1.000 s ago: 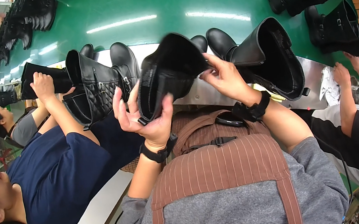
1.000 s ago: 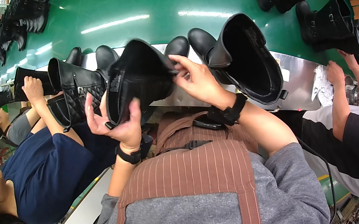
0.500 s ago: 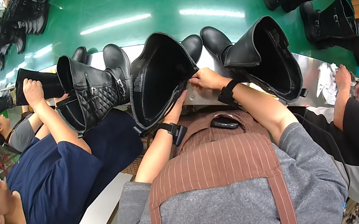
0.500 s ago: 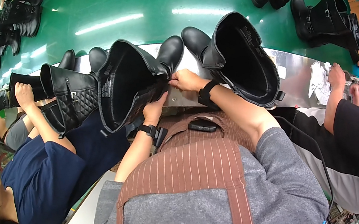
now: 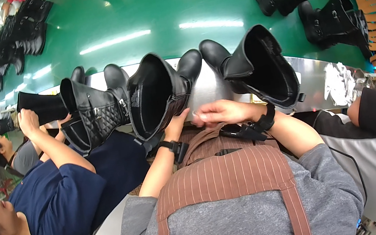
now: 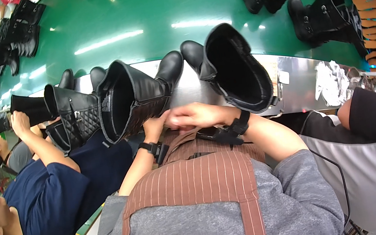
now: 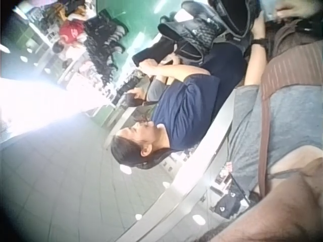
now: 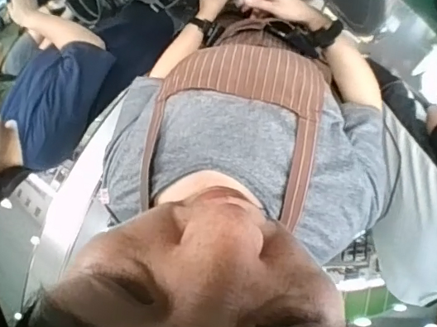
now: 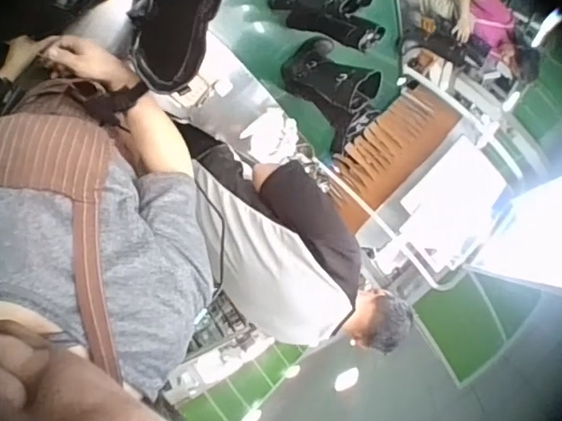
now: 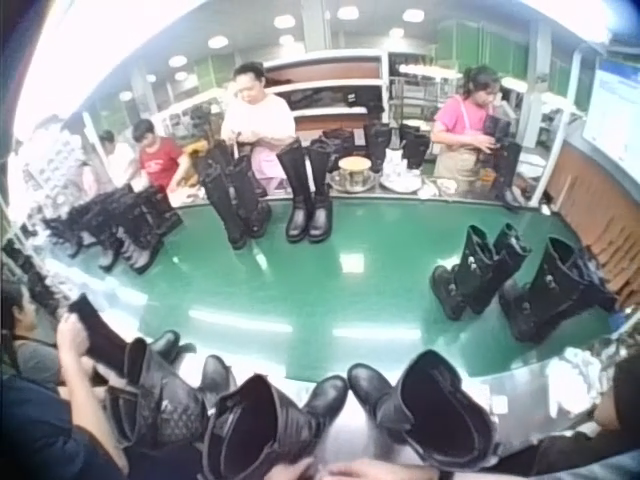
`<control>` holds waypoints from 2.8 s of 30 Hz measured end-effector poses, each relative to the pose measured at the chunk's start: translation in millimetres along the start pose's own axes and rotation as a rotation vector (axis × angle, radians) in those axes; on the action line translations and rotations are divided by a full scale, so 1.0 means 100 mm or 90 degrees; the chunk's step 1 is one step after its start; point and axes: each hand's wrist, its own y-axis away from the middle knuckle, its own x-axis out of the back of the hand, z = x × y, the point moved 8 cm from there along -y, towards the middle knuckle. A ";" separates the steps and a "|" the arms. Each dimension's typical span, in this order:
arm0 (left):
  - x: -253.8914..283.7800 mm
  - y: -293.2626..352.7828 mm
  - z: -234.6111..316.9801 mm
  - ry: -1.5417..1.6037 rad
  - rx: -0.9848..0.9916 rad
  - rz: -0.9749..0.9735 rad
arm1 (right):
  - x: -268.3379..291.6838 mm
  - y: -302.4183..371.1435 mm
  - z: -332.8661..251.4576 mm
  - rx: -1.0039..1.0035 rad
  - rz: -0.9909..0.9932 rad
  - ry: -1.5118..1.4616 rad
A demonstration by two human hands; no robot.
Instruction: Inspecting and organizing pairs of black boots on a factory conveyor belt.
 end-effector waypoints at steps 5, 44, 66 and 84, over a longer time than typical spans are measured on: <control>0.09 0.10 -0.11 -0.319 0.181 -0.256 | 0.94 0.78 1.22 -0.338 0.255 0.421; -0.51 0.02 1.80 0.291 -0.018 -0.605 | 1.55 0.69 1.22 0.160 0.570 0.379; -0.11 -0.32 1.37 0.511 0.000 -0.125 | 1.53 1.09 0.06 0.266 0.612 -0.136; 0.13 -0.43 2.75 0.701 -0.120 -0.163 | 1.28 1.38 -0.68 0.444 0.502 -0.271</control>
